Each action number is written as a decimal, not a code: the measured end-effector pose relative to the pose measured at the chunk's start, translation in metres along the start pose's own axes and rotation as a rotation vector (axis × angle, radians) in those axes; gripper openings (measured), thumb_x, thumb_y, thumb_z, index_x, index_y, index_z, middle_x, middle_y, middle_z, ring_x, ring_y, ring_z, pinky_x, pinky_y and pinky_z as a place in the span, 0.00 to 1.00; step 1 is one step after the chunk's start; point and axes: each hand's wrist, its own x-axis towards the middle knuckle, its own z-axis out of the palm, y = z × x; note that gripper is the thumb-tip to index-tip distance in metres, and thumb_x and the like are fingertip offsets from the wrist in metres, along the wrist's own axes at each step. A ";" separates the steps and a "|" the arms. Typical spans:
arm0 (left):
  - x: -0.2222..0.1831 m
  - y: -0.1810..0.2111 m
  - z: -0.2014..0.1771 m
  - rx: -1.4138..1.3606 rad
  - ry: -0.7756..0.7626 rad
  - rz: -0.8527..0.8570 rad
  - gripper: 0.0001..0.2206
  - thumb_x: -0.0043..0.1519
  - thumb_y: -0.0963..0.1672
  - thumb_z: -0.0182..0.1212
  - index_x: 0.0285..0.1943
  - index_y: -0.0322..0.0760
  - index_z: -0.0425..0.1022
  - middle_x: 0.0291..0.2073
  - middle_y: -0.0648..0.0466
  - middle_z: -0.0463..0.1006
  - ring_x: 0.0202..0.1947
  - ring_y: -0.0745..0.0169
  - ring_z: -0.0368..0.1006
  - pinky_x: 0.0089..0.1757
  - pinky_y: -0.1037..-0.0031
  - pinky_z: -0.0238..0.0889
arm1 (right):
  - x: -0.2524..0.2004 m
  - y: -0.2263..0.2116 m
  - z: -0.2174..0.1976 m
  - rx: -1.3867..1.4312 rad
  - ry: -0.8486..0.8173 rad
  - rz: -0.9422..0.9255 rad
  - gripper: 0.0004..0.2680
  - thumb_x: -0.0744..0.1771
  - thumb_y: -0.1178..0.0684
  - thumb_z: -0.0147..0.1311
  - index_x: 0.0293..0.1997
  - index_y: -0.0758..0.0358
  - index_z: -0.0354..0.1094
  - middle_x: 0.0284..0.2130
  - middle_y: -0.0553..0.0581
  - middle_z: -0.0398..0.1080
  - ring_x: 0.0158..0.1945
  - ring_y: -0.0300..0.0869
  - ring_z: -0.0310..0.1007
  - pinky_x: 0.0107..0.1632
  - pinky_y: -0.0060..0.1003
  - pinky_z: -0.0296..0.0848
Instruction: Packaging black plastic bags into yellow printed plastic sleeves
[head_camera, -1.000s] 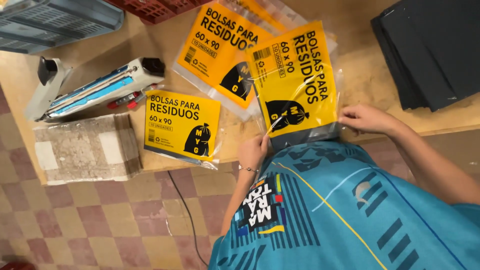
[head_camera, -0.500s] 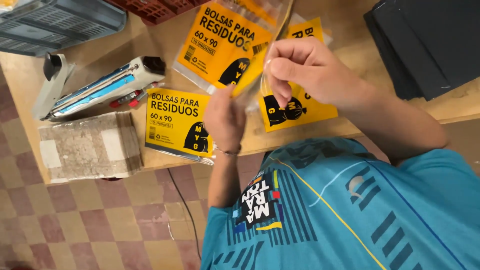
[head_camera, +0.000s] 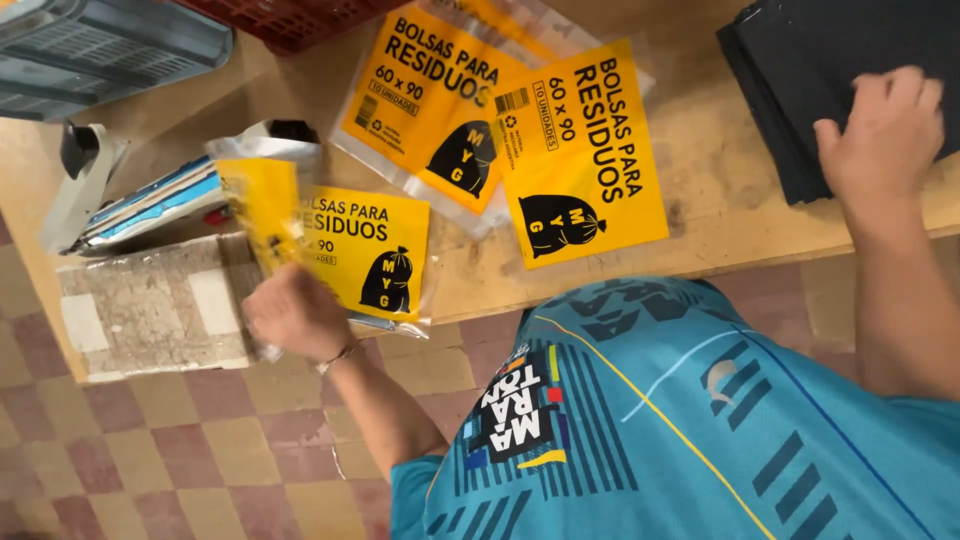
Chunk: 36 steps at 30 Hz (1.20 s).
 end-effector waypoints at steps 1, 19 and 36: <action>-0.014 0.019 0.016 -0.004 0.000 0.003 0.13 0.75 0.42 0.44 0.35 0.37 0.67 0.24 0.56 0.64 0.25 0.67 0.57 0.28 0.79 0.54 | -0.004 0.001 0.008 -0.002 -0.003 0.003 0.18 0.64 0.41 0.70 0.56 0.57 0.77 0.50 0.56 0.67 0.49 0.49 0.66 0.40 0.40 0.74; -0.070 0.302 0.075 -0.536 -0.701 0.291 0.44 0.60 0.71 0.39 0.81 0.55 0.51 0.79 0.59 0.50 0.79 0.42 0.39 0.66 0.33 0.41 | -0.003 -0.015 0.015 -0.049 0.237 -0.123 0.06 0.63 0.54 0.57 0.40 0.47 0.71 0.34 0.43 0.63 0.42 0.39 0.63 0.30 0.28 0.59; -0.041 0.288 0.109 -0.890 -0.978 0.088 0.11 0.60 0.51 0.67 0.37 0.55 0.66 0.34 0.68 0.61 0.46 0.64 0.63 0.36 0.70 0.76 | -0.019 -0.142 0.002 0.540 -0.021 -0.242 0.16 0.60 0.43 0.67 0.48 0.54 0.73 0.43 0.56 0.68 0.50 0.53 0.69 0.46 0.49 0.71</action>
